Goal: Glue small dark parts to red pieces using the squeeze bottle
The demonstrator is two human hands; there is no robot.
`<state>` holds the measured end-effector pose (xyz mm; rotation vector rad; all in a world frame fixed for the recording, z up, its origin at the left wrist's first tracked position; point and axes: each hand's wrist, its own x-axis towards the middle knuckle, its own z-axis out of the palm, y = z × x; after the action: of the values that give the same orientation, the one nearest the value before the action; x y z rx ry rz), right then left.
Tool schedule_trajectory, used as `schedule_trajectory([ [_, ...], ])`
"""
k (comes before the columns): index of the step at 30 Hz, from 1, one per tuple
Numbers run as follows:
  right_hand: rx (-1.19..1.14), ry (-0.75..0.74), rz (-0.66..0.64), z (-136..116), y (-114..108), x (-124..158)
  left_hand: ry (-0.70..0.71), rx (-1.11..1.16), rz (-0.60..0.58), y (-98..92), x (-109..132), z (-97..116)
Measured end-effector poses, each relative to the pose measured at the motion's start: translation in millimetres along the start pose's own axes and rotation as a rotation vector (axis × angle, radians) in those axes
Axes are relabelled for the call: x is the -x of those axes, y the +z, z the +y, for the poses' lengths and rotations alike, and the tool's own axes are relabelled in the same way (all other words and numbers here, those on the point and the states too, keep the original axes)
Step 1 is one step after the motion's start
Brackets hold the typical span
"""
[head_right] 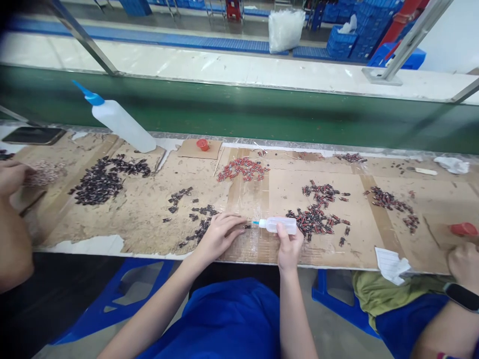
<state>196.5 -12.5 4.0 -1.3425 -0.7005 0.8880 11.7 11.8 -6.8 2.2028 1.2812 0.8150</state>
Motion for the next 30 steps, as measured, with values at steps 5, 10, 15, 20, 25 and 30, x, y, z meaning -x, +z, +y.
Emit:
schedule_trajectory([
  [5, 0.157, -0.070, 0.033, -1, 7, 2, -0.072, 0.087, 0.048, 3.8, 0, -1],
  [10, 0.206, -0.073, -0.007, -3, 10, 2, -0.152, 0.128, 0.069, 4.4, -3, 6],
  [15, 0.238, -0.051, -0.016, -5, 11, 3, -0.201, 0.141, 0.067, 2.3, -5, 10],
  [20, 0.260, -0.046, -0.041, -6, 11, 3, -0.218, 0.146, 0.061, 1.9, -6, 10],
  [25, 0.274, -0.056, -0.015, -4, 12, 4, -0.256, 0.159, 0.030, 0.9, -7, 11],
  [30, 0.237, -0.048, 0.047, -2, 10, 3, -0.295, 0.147, 0.015, 0.3, -9, 11],
])
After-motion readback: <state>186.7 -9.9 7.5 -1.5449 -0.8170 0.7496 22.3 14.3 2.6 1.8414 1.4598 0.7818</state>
